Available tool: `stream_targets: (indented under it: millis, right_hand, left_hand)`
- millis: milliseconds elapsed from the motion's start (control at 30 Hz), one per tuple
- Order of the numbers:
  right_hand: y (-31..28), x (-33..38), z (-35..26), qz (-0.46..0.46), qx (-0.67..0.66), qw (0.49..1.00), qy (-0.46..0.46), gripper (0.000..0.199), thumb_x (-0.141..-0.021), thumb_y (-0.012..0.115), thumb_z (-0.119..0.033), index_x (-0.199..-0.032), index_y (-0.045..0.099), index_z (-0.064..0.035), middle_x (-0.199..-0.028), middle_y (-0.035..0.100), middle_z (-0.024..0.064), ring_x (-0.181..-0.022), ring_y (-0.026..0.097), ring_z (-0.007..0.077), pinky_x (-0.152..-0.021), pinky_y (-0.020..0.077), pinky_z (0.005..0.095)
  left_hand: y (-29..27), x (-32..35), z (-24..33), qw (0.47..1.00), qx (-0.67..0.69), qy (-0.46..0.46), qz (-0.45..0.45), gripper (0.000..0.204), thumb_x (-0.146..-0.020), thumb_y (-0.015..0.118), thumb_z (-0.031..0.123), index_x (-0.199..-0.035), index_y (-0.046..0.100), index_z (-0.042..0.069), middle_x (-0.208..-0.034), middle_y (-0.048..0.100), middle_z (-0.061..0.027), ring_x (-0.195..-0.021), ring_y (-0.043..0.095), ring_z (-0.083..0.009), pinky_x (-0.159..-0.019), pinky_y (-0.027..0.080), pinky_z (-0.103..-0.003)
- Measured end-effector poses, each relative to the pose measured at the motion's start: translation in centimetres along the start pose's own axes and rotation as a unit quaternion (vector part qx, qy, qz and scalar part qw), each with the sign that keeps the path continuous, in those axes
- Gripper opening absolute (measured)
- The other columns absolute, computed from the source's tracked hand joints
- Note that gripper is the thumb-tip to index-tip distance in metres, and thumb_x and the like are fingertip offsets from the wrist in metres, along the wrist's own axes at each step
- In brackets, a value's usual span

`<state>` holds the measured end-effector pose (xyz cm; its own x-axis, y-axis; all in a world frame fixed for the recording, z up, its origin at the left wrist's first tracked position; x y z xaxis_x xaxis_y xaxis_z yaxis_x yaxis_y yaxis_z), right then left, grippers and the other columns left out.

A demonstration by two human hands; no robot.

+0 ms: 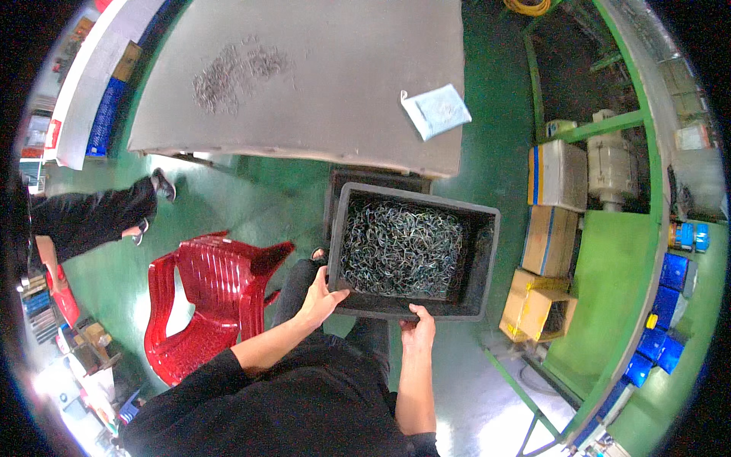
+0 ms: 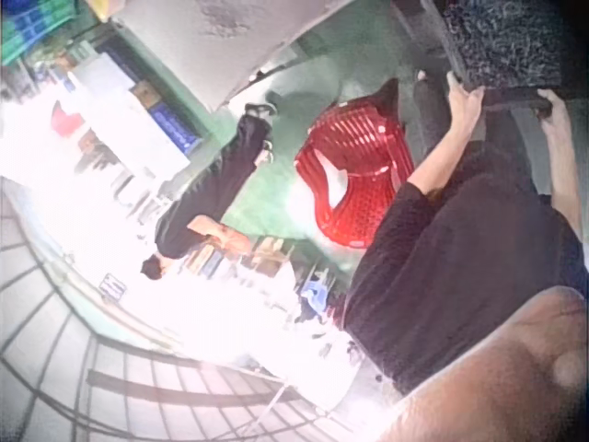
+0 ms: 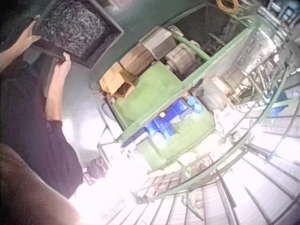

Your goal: The person sorts small black plastic fasteners by hand, separating them into piles and placing them into red and black baskets. The person also moves a basket and a chair to reorganize the workspace.

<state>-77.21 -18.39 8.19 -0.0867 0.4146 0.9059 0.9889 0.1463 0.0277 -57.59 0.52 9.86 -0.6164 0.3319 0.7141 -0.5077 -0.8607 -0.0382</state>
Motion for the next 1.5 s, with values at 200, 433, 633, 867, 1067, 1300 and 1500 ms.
stream_targets:
  millis: [200,433,633,867,1067,1300,1500]
  right_hand:
    - [5.3,11.4,-4.0,-0.056,0.020,0.994,-0.095,0.011,-0.065,0.063,-0.005,-0.075,0.059,-0.0092,-0.081,0.061,0.0036,-0.070,0.061,0.0212,-0.052,0.0521,0.0331]
    - [6.2,18.2,-7.3,-0.081,0.070,0.975,-0.197,0.009,-0.063,0.061,-0.008,-0.072,0.059,-0.0086,-0.068,0.059,0.0023,-0.058,0.056,0.0173,-0.049,0.0456,0.0311]
    - [9.2,21.0,-10.6,-0.112,0.153,0.957,-0.218,0.010,-0.062,0.057,-0.004,-0.071,0.054,-0.0064,-0.069,0.054,0.0044,-0.064,0.056,0.0202,-0.053,0.0489,0.0365]
    - [8.9,18.7,-11.9,-0.075,0.210,0.941,-0.252,0.007,-0.063,0.056,-0.005,-0.069,0.053,-0.0054,-0.066,0.054,0.0048,-0.050,0.055,0.0190,-0.048,0.0495,0.0310]
    - [8.8,18.3,-12.7,-0.044,0.234,0.944,-0.227,0.009,-0.060,0.059,-0.008,-0.068,0.056,-0.0044,-0.067,0.053,0.0058,-0.053,0.052,0.0197,-0.046,0.0428,0.0315]
    - [7.1,17.0,-12.5,-0.001,0.213,0.949,-0.232,0.038,-0.070,0.070,-0.023,-0.101,0.056,-0.0052,-0.093,0.060,0.0079,-0.079,0.057,0.0211,-0.067,0.0464,0.0386]
    - [19.0,29.3,-24.8,0.313,0.399,0.555,-0.659,0.055,-0.077,0.061,-0.010,-0.127,0.042,0.0009,-0.124,0.045,0.0224,-0.117,0.040,0.0378,-0.102,0.0294,0.0416]
  left_hand:
    - [-4.5,8.6,7.6,0.994,0.082,0.067,-0.025,0.059,-0.075,0.071,0.011,-0.120,0.035,-0.001,-0.108,0.056,-0.0102,-0.100,0.054,-0.0168,-0.088,0.042,-0.030]
    - [-5.9,14.3,9.1,0.975,0.021,0.130,-0.179,0.077,-0.080,0.068,0.036,-0.129,0.024,-0.005,-0.122,0.048,-0.0192,-0.114,0.048,-0.0250,-0.099,0.037,-0.035]
    - [-6.7,16.5,7.3,0.941,-0.145,0.190,-0.238,0.078,-0.084,0.052,0.052,-0.131,0.029,-0.005,-0.127,0.046,-0.0238,-0.117,0.048,-0.0337,-0.100,0.037,-0.039]
    - [-10.7,15.6,7.0,0.884,-0.265,0.248,-0.294,0.029,-0.089,0.053,0.028,-0.111,0.059,0.009,-0.102,0.065,-0.0059,-0.091,0.061,-0.0159,-0.084,0.047,-0.029]
    - [-21.9,11.2,13.1,0.958,-0.099,0.247,-0.109,0.017,-0.086,0.054,0.009,-0.101,0.062,0.003,-0.094,0.067,-0.0076,-0.088,0.062,-0.0140,-0.079,0.049,-0.028]
    - [-35.6,0.3,27.4,0.887,-0.245,0.373,0.118,0.017,-0.084,0.052,0.005,-0.098,0.062,0.007,-0.093,0.064,-0.0088,-0.088,0.060,-0.0214,-0.076,0.047,-0.032]
    - [-43.5,-14.8,41.6,0.734,-0.439,0.431,0.286,0.042,-0.084,0.052,0.013,-0.124,0.042,0.008,-0.132,0.041,-0.0110,-0.125,0.034,-0.0325,-0.099,0.032,-0.047]
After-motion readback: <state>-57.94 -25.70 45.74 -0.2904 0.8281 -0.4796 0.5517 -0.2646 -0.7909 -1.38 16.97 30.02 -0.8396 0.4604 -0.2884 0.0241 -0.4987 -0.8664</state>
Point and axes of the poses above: each hand's wrist, its own x-axis away from the middle knuckle, its own y-axis out of the palm, z = x × y, the point moved 9 cm from there along -x, towards the middle knuckle
